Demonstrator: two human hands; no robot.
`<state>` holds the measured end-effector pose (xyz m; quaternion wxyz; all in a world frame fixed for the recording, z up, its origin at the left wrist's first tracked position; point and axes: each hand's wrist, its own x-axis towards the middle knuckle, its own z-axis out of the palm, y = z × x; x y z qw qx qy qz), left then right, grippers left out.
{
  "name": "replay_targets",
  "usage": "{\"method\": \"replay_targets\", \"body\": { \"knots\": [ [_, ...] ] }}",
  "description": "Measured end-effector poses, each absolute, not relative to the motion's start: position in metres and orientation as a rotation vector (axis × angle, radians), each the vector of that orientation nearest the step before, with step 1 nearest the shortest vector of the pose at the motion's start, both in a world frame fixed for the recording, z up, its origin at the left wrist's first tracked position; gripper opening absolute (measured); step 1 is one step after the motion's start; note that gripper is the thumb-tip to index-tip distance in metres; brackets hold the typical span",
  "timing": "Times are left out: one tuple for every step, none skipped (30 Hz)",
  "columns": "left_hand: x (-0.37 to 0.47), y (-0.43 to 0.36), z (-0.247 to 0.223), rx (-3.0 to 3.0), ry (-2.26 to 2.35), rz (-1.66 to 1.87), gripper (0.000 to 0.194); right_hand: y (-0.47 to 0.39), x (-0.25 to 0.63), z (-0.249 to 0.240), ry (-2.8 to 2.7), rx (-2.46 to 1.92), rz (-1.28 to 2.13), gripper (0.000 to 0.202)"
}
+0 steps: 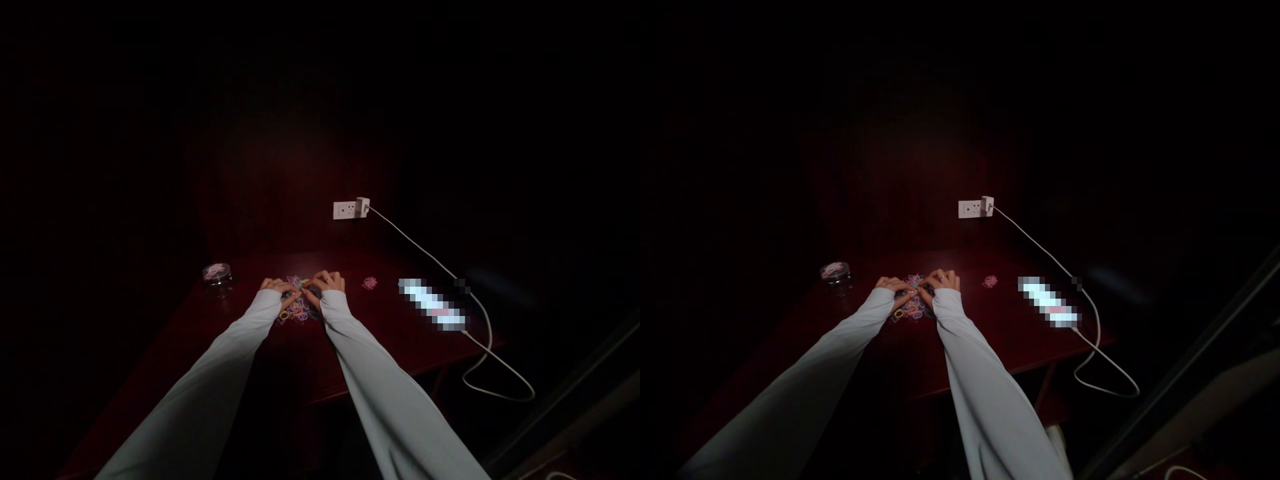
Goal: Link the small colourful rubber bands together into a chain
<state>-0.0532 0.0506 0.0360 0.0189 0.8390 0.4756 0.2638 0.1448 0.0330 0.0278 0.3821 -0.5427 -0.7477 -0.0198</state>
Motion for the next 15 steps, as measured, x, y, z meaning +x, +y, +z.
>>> {"method": "replay_targets", "body": {
  "knots": [
    [-0.053,0.050,0.037,2.605,1.475,0.819,0.017,0.033,0.148,0.028,-1.887,-1.387,-0.044,0.015],
    [-0.053,0.049,0.037,2.607,1.470,0.819,0.017,0.034,0.150,0.028,-1.868,-1.386,-0.039,0.016],
    [-0.052,0.049,0.037,2.609,1.465,0.823,0.017,0.034,0.152,0.028,-1.856,-1.382,-0.034,0.017],
    [-0.052,0.049,0.037,2.610,1.461,0.830,0.017,0.034,0.153,0.028,-1.854,-1.375,-0.031,0.017],
    [-0.052,0.050,0.037,2.612,1.458,0.838,0.017,0.033,0.153,0.027,-1.865,-1.365,-0.026,0.016],
    [-0.052,0.050,0.036,2.615,1.455,0.847,0.017,0.032,0.153,0.027,-1.888,-1.350,-0.021,0.016],
    [-0.052,0.051,0.036,2.617,1.452,0.853,0.017,0.031,0.152,0.028,-1.917,-1.331,-0.016,0.016],
    [-0.053,0.051,0.036,2.620,1.449,0.856,0.017,0.029,0.151,0.028,-1.947,-1.309,-0.012,0.016],
    [-0.053,0.052,0.036,2.623,1.445,0.852,0.017,0.027,0.151,0.029,-1.973,-1.285,-0.011,0.016],
    [-0.053,0.052,0.036,2.625,1.442,0.845,0.017,0.026,0.151,0.029,-1.991,-1.264,-0.011,0.017],
    [-0.052,0.052,0.036,2.625,1.442,0.839,0.017,0.024,0.150,0.030,-1.999,-1.250,-0.010,0.018],
    [-0.052,0.053,0.035,2.624,1.442,0.834,0.016,0.023,0.150,0.031,-1.997,-1.248,-0.009,0.018],
    [-0.052,0.053,0.035,2.622,1.442,0.834,0.016,0.023,0.151,0.032,-1.990,-1.254,-0.009,0.018],
    [-0.052,0.053,0.035,2.619,1.444,0.839,0.016,0.023,0.151,0.032,-1.984,-1.262,-0.011,0.018],
    [-0.052,0.053,0.034,2.618,1.444,0.846,0.015,0.023,0.151,0.032,-1.983,-1.270,-0.015,0.018]
  ]
}}
